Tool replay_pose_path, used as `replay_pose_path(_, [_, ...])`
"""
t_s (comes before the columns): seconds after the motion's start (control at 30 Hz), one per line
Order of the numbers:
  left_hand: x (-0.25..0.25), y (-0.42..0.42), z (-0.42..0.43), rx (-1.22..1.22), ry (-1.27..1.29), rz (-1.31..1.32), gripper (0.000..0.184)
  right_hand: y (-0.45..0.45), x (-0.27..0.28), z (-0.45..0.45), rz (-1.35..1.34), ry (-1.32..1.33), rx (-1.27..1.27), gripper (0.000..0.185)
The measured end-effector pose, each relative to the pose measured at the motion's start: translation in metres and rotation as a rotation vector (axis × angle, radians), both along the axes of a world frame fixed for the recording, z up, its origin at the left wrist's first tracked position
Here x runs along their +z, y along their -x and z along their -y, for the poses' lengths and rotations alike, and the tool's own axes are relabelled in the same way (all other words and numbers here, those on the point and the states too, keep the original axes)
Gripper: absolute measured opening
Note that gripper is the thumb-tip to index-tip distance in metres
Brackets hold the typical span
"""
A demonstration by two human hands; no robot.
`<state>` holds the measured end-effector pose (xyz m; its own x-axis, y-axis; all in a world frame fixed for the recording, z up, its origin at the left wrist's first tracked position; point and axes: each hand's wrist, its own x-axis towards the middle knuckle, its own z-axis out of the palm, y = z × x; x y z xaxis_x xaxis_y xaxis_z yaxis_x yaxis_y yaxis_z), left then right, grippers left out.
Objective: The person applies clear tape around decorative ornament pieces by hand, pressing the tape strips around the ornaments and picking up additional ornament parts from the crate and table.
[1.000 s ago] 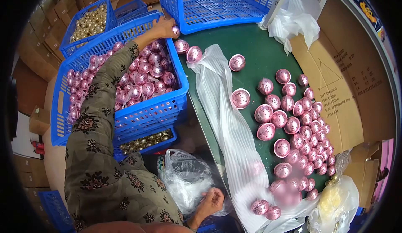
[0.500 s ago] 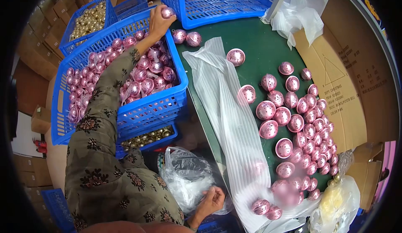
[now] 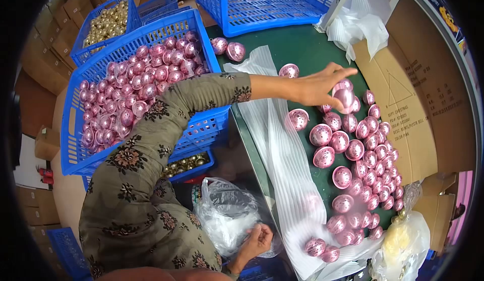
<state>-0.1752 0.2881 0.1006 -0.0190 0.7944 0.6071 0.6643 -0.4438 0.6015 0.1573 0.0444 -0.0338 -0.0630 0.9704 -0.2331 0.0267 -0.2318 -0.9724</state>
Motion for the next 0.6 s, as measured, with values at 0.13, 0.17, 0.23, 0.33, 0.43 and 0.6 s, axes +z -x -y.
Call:
replay_pose_path(0.13, [0.007, 0.039, 0.058, 0.504, 0.019, -0.484, 0.071, -0.005, -0.003, 0.002, -0.004, -0.029, -0.001, 0.007])
replay_pose_path(0.17, [0.009, 0.07, 0.079, 0.623, 0.102, -0.503, 0.071, -0.006, -0.005, 0.002, -0.006, -0.038, 0.002, 0.007])
replay_pose_path(0.23, [-0.001, 0.131, 0.125, 0.801, 0.439, -0.571, 0.07, -0.005, -0.008, 0.001, -0.007, -0.059, -0.001, 0.007])
replay_pose_path(0.33, [-0.019, 0.183, 0.155, 0.626, 0.783, -0.601, 0.068, -0.003, -0.006, -0.001, -0.033, -0.049, 0.013, 0.007])
replay_pose_path(0.43, [-0.011, 0.188, 0.144, 0.625, 0.875, -0.648, 0.067, -0.005, -0.011, 0.001, -0.051, -0.039, -0.009, 0.007])
replay_pose_path(0.6, [-0.02, 0.212, 0.139, 0.474, 0.696, -0.63, 0.067, -0.007, -0.017, 0.0, -0.037, -0.05, -0.01, 0.008])
